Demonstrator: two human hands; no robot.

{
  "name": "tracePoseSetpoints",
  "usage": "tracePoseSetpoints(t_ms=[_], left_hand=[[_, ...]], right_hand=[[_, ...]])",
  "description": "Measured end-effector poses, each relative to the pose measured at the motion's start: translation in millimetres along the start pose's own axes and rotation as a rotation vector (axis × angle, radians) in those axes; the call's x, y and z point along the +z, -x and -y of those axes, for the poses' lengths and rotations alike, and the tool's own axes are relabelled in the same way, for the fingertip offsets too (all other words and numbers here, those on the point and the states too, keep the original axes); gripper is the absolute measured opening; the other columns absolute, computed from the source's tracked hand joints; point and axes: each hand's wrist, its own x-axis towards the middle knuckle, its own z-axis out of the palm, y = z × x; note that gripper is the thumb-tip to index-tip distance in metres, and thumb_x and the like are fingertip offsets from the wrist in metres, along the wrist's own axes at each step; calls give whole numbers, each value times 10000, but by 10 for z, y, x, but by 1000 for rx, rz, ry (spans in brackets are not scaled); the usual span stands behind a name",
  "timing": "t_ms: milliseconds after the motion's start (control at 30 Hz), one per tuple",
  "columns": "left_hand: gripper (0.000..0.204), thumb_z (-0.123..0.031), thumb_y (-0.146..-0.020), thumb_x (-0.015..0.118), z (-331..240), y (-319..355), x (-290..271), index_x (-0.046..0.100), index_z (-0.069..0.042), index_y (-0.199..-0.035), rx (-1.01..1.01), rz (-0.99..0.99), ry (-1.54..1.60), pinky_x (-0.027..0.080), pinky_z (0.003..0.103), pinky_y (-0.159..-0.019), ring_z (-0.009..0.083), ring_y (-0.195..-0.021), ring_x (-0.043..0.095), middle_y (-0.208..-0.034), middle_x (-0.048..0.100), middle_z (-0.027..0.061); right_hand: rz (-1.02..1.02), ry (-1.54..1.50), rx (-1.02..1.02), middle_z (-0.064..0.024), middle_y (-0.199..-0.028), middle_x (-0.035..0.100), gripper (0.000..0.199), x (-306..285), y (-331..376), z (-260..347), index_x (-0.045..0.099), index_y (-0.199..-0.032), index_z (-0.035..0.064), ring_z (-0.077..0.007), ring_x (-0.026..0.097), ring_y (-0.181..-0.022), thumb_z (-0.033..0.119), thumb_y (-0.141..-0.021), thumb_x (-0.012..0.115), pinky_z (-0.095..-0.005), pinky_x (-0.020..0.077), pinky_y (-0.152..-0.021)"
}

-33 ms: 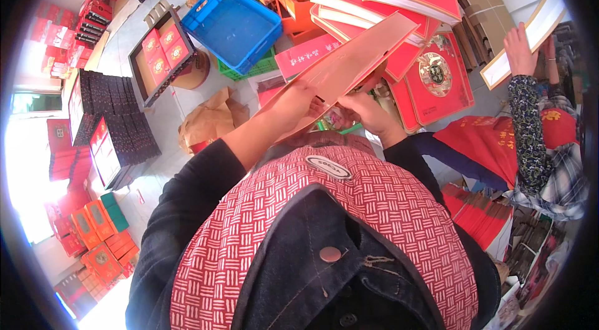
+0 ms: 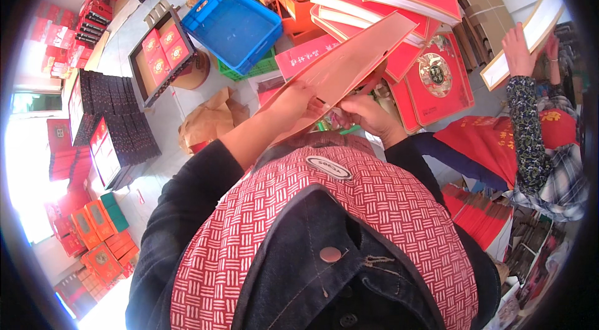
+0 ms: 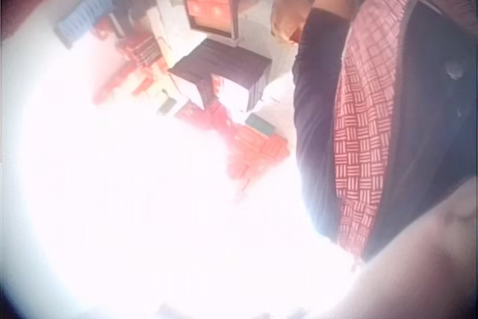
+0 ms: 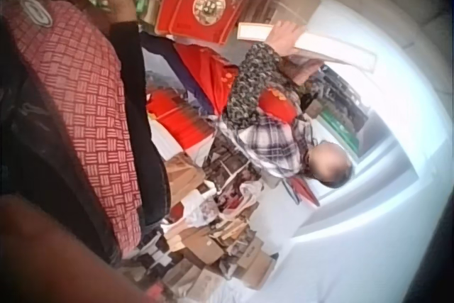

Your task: The person assembles red cardboard boxes by folding flaps and inserting tabs into slots. They handle each box one at a time, folding the sides and securing the structure before placing it on a stack.

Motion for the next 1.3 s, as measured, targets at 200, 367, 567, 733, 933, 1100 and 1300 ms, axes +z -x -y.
tracePoseSetpoints(t_ms=[200,367,567,733,933,1100,1300], left_hand=[[244,-109,-857,519,-34,342,-75,556,-4,-1074,505,35,-509,504,293,-711,164,-753,610,-945,606,88],[183,-80,-771,585,-77,299,-55,645,-30,-936,711,55,-927,506,336,-681,261,-726,631,-789,638,133],[121,-69,-714,596,44,116,9,642,-17,-813,840,81,-1160,498,372,-674,315,-727,612,-790,627,160],[84,-62,-720,585,11,179,70,619,-9,-775,695,127,-971,491,384,-676,323,-735,608,-769,618,170],[180,-118,-767,568,33,232,37,602,-32,-921,640,118,-993,481,408,-692,355,-768,601,-792,610,195],[304,-234,-814,561,-47,391,144,556,-29,-1040,598,98,-943,476,426,-736,379,-852,587,-905,598,231],[457,-297,-804,587,-143,411,486,488,50,-1084,573,77,-1569,468,454,-778,411,-880,571,-963,590,253]], right_hand=[[-61,133,-130,1,-789,603,138,-53,-145,-426,606,-912,8,-68,547,-719,134,-880,560,-216,442,-644],[-143,263,-203,-21,-712,610,174,-15,-203,-520,632,-891,-2,-71,528,-647,165,-847,608,-240,435,-595],[-259,480,-191,-94,-765,643,165,193,-1,-361,634,-898,6,-128,581,-676,152,-827,605,-283,463,-639],[-291,512,-232,-127,-805,645,170,161,27,-465,629,-912,8,-209,615,-721,150,-831,586,-312,472,-671],[-299,621,-293,-139,-868,642,170,175,31,-438,626,-937,19,-263,621,-780,136,-821,582,-342,475,-695],[-348,783,-424,-154,-932,630,244,140,11,-461,599,-1007,21,-306,606,-862,170,-814,597,-361,467,-750],[-402,546,-564,-214,-1050,581,354,193,-80,-585,537,-1095,8,-346,550,-999,186,-793,589,-391,433,-842]])
